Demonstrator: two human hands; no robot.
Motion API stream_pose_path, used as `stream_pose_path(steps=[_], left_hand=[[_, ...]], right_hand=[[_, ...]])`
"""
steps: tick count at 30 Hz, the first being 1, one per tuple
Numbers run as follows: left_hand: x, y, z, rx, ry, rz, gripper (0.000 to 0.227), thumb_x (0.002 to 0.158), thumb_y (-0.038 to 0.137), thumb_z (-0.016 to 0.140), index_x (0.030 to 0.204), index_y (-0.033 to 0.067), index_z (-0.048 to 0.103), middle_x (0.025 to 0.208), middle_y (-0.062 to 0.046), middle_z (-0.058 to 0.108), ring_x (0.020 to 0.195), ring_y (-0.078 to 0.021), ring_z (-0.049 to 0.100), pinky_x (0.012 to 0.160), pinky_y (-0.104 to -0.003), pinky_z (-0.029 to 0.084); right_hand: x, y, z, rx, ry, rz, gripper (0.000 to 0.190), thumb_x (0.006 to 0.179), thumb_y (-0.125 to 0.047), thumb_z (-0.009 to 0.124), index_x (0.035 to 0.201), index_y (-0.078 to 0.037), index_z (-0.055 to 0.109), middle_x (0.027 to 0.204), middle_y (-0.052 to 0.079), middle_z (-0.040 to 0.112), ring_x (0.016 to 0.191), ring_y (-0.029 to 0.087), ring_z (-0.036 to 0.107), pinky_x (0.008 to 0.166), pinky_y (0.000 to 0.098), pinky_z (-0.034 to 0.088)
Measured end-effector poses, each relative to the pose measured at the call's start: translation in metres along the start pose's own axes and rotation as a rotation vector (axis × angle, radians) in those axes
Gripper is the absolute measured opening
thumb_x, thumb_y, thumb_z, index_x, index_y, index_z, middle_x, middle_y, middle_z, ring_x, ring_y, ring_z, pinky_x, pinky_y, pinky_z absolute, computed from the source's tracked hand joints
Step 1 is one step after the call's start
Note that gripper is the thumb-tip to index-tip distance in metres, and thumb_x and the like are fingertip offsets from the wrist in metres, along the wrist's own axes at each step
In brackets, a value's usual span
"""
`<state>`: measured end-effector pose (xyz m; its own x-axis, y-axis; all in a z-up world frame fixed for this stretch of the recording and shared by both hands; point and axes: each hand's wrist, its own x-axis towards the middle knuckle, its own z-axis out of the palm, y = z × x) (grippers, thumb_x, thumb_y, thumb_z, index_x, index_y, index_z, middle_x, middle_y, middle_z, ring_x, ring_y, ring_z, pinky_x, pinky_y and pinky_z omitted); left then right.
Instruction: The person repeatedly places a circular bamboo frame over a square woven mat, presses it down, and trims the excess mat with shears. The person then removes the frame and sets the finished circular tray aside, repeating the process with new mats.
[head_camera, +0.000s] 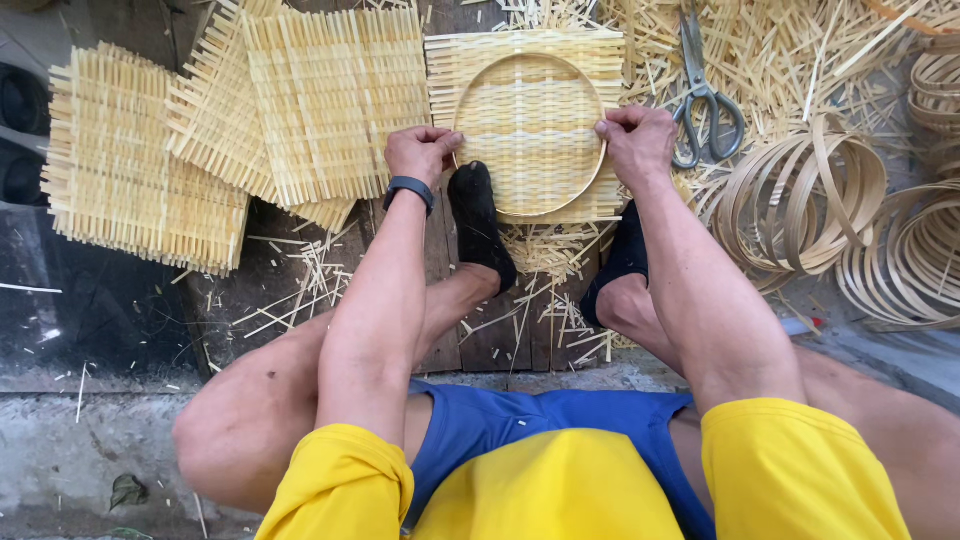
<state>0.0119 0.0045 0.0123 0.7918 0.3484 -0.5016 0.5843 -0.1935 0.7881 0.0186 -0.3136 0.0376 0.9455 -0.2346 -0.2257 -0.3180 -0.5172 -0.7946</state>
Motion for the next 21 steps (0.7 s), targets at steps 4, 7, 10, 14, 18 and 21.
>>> stream_pose_path(steps=[4,7,10,14,18,21], left_hand=[[0.002,-0.002,0.004,-0.020,0.027,0.028,0.019,0.073,0.016,0.090,0.084,0.0036,0.081,0.073,-0.005,0.077,0.062,-0.0104,0.071,0.060,-0.027,0.060],[0.004,-0.017,0.006,0.082,0.071,0.131,0.018,0.074,0.014,0.092,0.084,0.0036,0.081,0.073,-0.004,0.078,0.063,-0.0099,0.070,0.062,-0.025,0.057],[0.009,-0.025,0.008,0.040,0.057,0.132,0.016,0.075,0.010,0.091,0.084,0.0031,0.080,0.074,-0.004,0.077,0.063,-0.0098,0.069,0.061,-0.025,0.057],[0.012,-0.024,0.008,-0.174,-0.026,-0.011,0.015,0.076,0.006,0.090,0.086,0.0022,0.080,0.077,-0.005,0.077,0.063,-0.0108,0.069,0.059,-0.027,0.058],[0.007,0.001,-0.003,-0.124,-0.116,-0.085,0.013,0.077,0.007,0.088,0.086,0.0042,0.078,0.074,-0.002,0.077,0.065,-0.0119,0.073,0.062,-0.030,0.063],[0.014,0.034,0.000,0.571,-0.003,0.240,0.027,0.073,0.024,0.089,0.094,0.0106,0.079,0.100,-0.010,0.076,0.095,-0.0236,0.071,0.092,-0.042,0.054]], right_hand=[[0.005,0.004,-0.003,0.005,-0.010,0.011,0.019,0.083,-0.009,0.086,0.100,-0.004,0.081,0.084,0.007,0.078,0.072,0.010,0.071,0.069,0.0256,0.059],[0.006,0.016,-0.003,0.037,-0.060,0.097,0.020,0.083,-0.011,0.086,0.102,-0.005,0.081,0.082,0.005,0.078,0.066,0.009,0.068,0.064,0.0254,0.058],[0.011,0.024,-0.004,0.083,-0.080,0.059,0.021,0.082,-0.009,0.087,0.102,-0.004,0.081,0.081,0.005,0.077,0.064,0.008,0.068,0.061,0.0239,0.057],[0.026,0.022,-0.013,0.089,-0.210,0.068,0.019,0.081,-0.009,0.089,0.097,-0.004,0.082,0.081,0.005,0.078,0.068,0.007,0.069,0.065,0.0237,0.058],[0.022,-0.011,-0.023,-0.116,-0.282,0.132,0.026,0.083,-0.020,0.086,0.104,-0.006,0.081,0.094,0.007,0.078,0.081,0.014,0.073,0.079,0.0312,0.061],[-0.004,-0.048,-0.013,-0.626,-0.195,-0.391,0.072,0.082,-0.027,0.093,0.141,-0.001,0.061,0.141,0.022,0.057,0.134,0.035,0.049,0.119,0.0500,0.039]])
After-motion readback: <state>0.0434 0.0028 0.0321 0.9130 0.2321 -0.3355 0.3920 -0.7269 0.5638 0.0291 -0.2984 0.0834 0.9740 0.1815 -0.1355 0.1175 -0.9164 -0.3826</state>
